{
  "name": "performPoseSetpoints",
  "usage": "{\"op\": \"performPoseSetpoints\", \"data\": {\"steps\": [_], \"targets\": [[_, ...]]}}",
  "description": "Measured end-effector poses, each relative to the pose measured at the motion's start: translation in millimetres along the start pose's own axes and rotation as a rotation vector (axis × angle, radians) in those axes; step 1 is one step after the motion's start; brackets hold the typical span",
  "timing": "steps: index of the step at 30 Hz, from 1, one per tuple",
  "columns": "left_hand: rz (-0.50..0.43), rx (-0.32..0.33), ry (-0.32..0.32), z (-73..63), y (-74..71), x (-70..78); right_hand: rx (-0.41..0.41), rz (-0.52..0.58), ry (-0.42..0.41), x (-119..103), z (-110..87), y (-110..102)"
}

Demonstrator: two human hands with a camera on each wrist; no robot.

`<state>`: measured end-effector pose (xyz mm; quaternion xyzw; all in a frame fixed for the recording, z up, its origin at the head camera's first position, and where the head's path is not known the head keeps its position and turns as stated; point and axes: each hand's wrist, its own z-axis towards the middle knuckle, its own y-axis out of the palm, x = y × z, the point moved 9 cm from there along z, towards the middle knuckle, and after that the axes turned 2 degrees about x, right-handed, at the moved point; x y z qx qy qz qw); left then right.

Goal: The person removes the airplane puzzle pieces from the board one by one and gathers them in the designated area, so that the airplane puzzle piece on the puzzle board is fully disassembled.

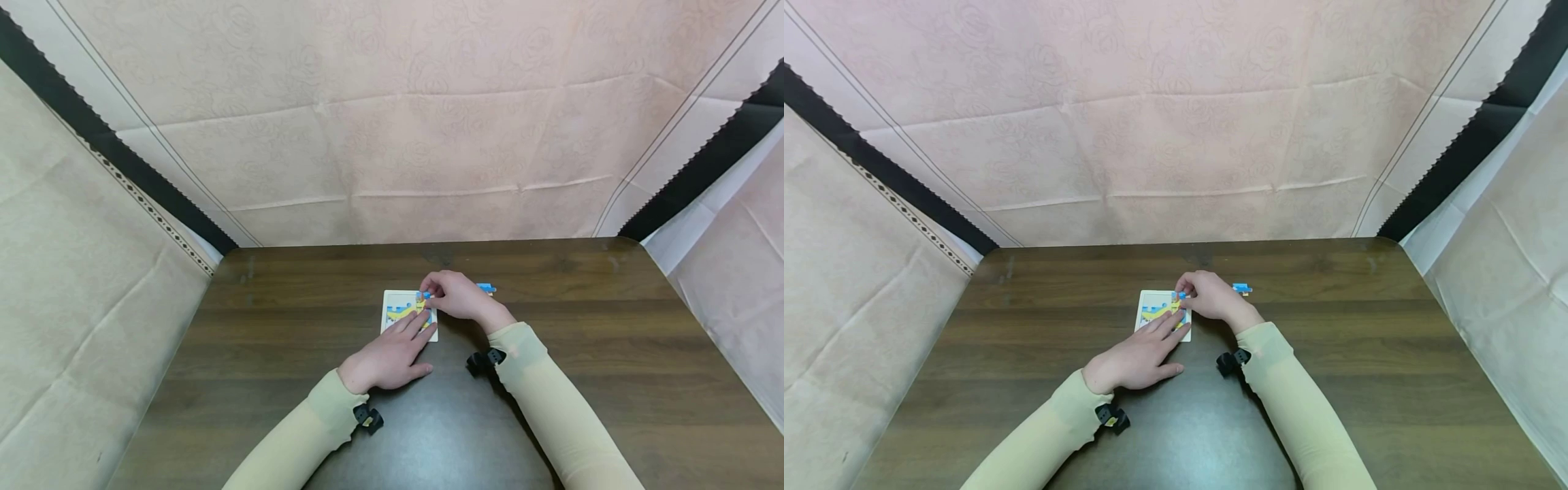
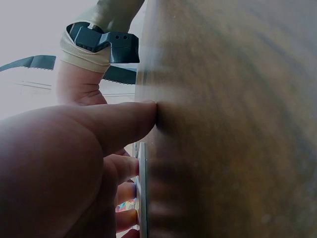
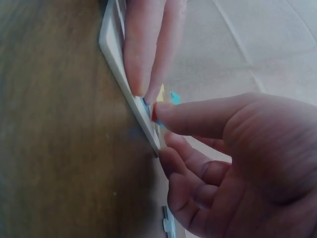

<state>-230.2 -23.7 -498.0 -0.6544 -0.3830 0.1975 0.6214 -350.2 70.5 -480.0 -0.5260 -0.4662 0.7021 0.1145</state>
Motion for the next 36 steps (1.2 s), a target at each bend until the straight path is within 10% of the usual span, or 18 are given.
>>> {"op": "performPoseSetpoints", "data": {"steps": [36], "targets": [[0.014,0.007,0.009,-0.6,-0.3,1.7,-0.05,-0.021,0.011,1.7,-2.2,0.7]]}}
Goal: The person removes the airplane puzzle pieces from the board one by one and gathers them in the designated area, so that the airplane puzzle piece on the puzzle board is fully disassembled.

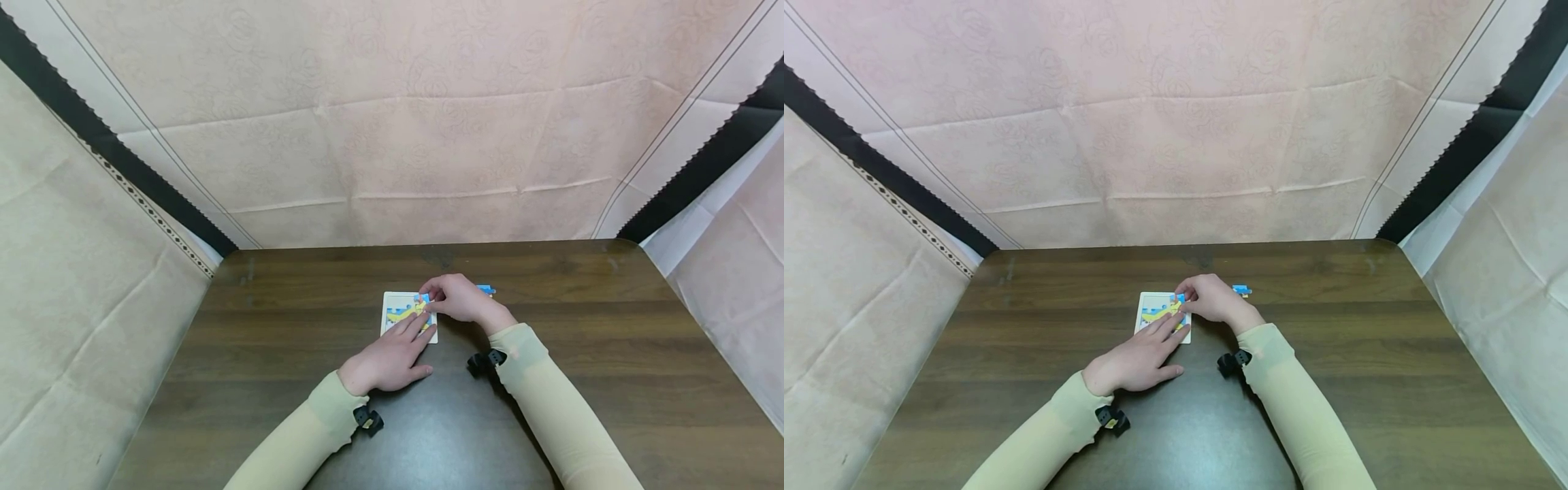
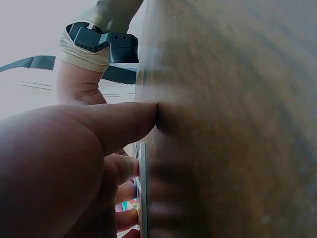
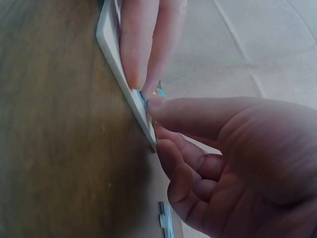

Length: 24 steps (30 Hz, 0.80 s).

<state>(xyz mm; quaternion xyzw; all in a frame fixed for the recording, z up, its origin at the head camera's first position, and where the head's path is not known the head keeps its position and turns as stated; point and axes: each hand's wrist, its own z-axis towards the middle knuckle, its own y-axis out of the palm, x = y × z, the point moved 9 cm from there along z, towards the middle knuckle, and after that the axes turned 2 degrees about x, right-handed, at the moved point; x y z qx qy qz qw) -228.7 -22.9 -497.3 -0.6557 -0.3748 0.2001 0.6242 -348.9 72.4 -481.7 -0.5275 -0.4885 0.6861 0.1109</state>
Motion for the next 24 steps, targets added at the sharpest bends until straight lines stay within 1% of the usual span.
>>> {"op": "performPoseSetpoints", "data": {"steps": [6,18,21,24], "targets": [[-0.007,0.0,-0.003,-0.1,0.0,0.1,0.006,-0.006,0.002,-0.4,0.2,-0.3],[-0.041,-0.011,-0.008,0.1,1.1,-1.0,0.018,-0.042,-0.023,-4.5,-1.0,-4.8],[-0.04,-0.012,-0.002,0.2,2.2,-0.9,0.03,-0.053,-0.029,-4.6,-1.8,-7.4],[-0.038,-0.007,0.004,0.6,3.0,-0.4,0.059,-0.033,-0.035,-1.2,-4.4,-14.9]]}}
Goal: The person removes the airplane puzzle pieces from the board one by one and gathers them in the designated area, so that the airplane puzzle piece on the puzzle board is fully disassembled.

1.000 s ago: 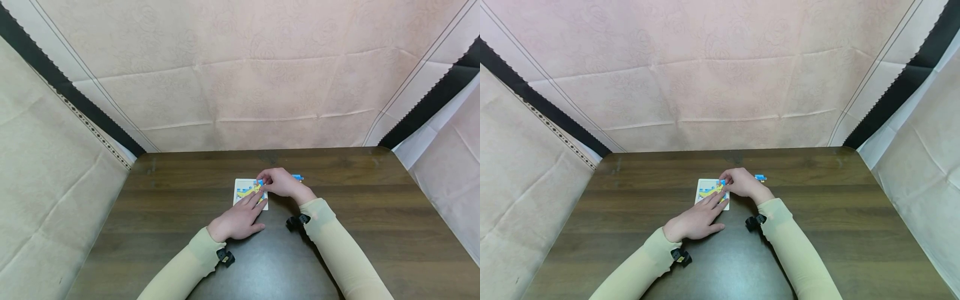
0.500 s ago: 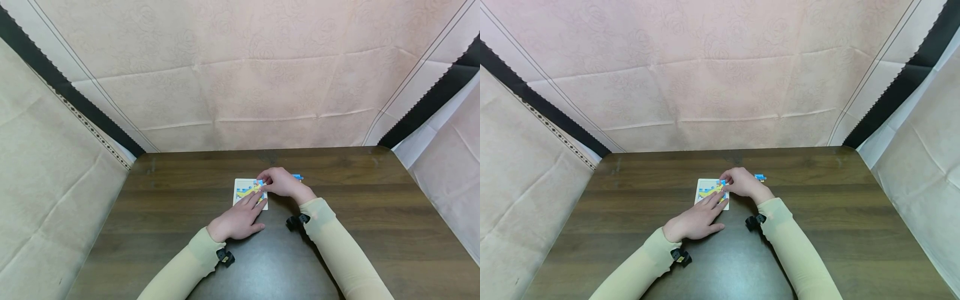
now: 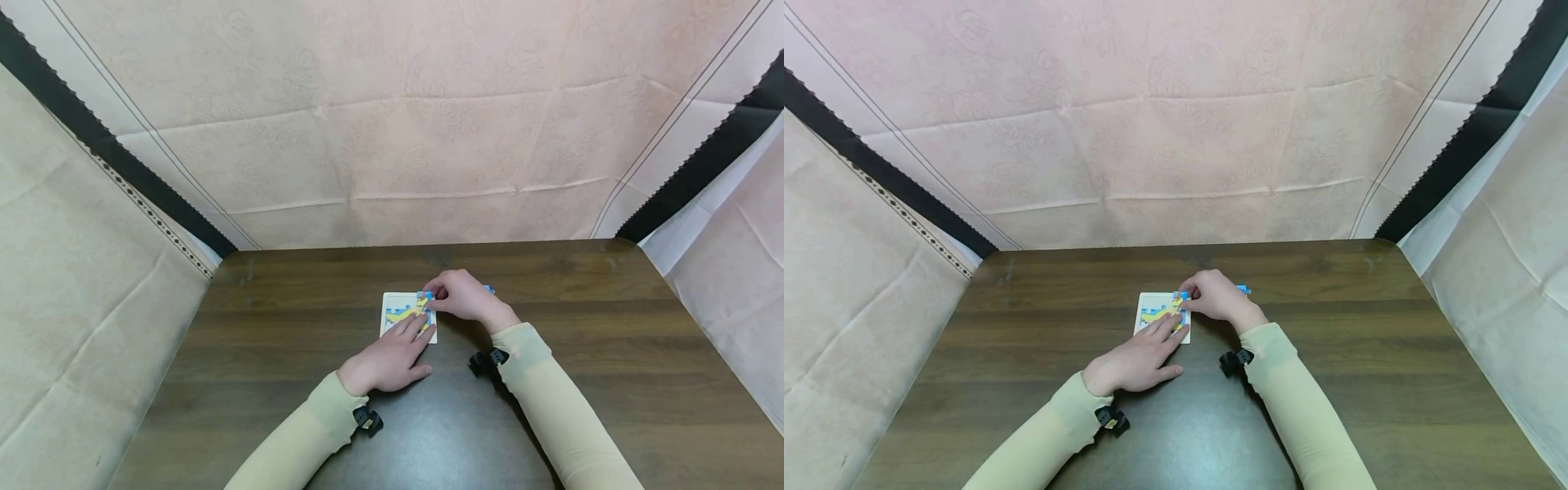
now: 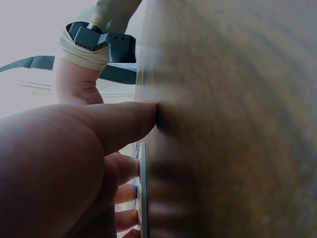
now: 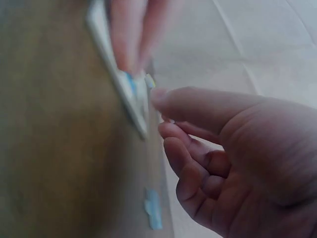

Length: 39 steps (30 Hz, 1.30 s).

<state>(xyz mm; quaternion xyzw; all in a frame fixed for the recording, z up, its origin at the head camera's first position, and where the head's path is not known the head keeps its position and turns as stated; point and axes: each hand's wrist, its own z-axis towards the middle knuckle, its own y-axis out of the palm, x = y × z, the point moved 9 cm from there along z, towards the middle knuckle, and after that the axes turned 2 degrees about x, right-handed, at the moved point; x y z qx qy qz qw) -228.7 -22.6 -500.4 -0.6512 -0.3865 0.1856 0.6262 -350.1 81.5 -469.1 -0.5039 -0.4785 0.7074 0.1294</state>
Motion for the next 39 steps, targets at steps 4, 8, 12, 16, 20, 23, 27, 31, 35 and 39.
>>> {"op": "performPoseSetpoints", "data": {"steps": [4,8,12,16,20,23,27,31,35,39], "targets": [[0.014,0.004,-0.006,0.2,-0.8,1.6,0.063,0.062,0.015,15.2,-9.4,-18.5],[0.032,0.0,-0.016,-0.2,-0.1,1.5,0.1,0.097,0.048,41.5,-28.0,-37.9],[0.016,-0.004,-0.021,-1.2,2.4,-0.7,0.123,0.082,0.095,73.8,-49.0,-54.1],[0.004,-0.009,-0.027,-2.6,2.9,-3.4,0.144,0.079,0.154,101.9,-65.9,-66.9],[0.012,-0.005,-0.026,-3.1,3.8,-5.3,0.137,0.055,0.196,123.8,-75.9,-72.2],[0.014,-0.005,-0.021,-2.4,6.2,-6.0,0.119,0.035,0.208,134.5,-81.3,-72.8],[0.009,0.0,-0.01,-1.8,5.0,-4.0,0.121,0.013,0.194,138.1,-86.4,-75.5],[0.012,0.01,-0.002,-2.0,0.5,-0.8,0.13,-0.015,0.18,136.9,-89.6,-78.0],[0.016,0.008,-0.002,-1.1,0.1,0.2,0.134,-0.036,0.165,134.5,-90.9,-78.9],[0.017,0.005,-0.006,0.6,1.0,0.1,0.139,-0.042,0.152,133.2,-91.1,-80.4]]}}
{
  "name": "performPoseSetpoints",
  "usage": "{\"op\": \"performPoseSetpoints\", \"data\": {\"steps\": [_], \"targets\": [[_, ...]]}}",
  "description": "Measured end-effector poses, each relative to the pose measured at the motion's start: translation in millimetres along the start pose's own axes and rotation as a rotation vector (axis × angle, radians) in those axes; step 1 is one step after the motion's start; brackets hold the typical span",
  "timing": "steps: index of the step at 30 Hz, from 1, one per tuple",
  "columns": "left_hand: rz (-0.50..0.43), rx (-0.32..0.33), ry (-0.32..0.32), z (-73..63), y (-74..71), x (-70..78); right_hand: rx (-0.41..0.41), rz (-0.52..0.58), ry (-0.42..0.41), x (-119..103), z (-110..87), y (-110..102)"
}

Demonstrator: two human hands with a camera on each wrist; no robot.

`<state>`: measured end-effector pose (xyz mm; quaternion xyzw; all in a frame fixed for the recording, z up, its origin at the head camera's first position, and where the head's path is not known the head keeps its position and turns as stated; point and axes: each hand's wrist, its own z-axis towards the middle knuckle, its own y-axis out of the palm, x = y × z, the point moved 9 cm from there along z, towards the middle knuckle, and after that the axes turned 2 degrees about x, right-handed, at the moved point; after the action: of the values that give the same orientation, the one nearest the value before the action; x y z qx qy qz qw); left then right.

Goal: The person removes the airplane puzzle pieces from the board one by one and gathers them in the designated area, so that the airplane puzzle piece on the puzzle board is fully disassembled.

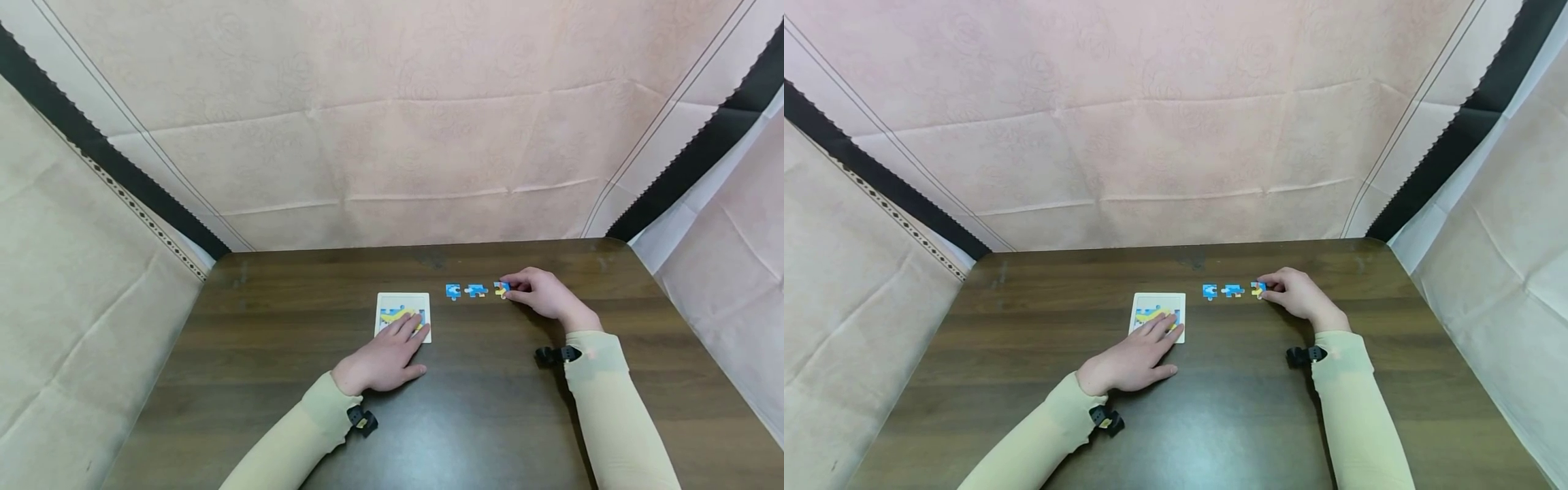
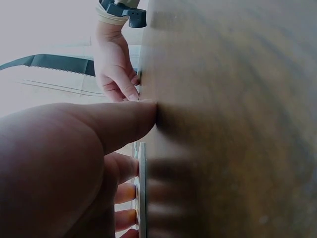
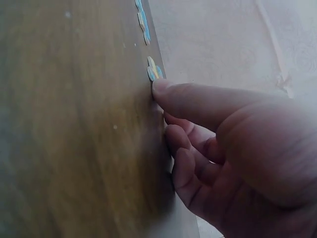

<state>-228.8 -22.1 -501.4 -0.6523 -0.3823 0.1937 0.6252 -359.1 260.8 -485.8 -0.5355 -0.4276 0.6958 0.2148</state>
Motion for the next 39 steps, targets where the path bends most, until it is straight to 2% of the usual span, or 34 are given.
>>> {"op": "performPoseSetpoints", "data": {"steps": [26,34,39], "targets": [[0.003,-0.012,-0.013,-0.4,-0.9,-0.7,-0.007,-0.006,0.038,2.9,-1.3,1.5],[-0.017,0.018,0.006,1.8,6.7,-5.6,-0.01,0.001,0.04,3.1,-1.5,1.7],[-0.019,0.015,0.001,1.9,6.6,-5.7,-0.009,0.003,0.041,3.4,-1.8,1.3]]}}
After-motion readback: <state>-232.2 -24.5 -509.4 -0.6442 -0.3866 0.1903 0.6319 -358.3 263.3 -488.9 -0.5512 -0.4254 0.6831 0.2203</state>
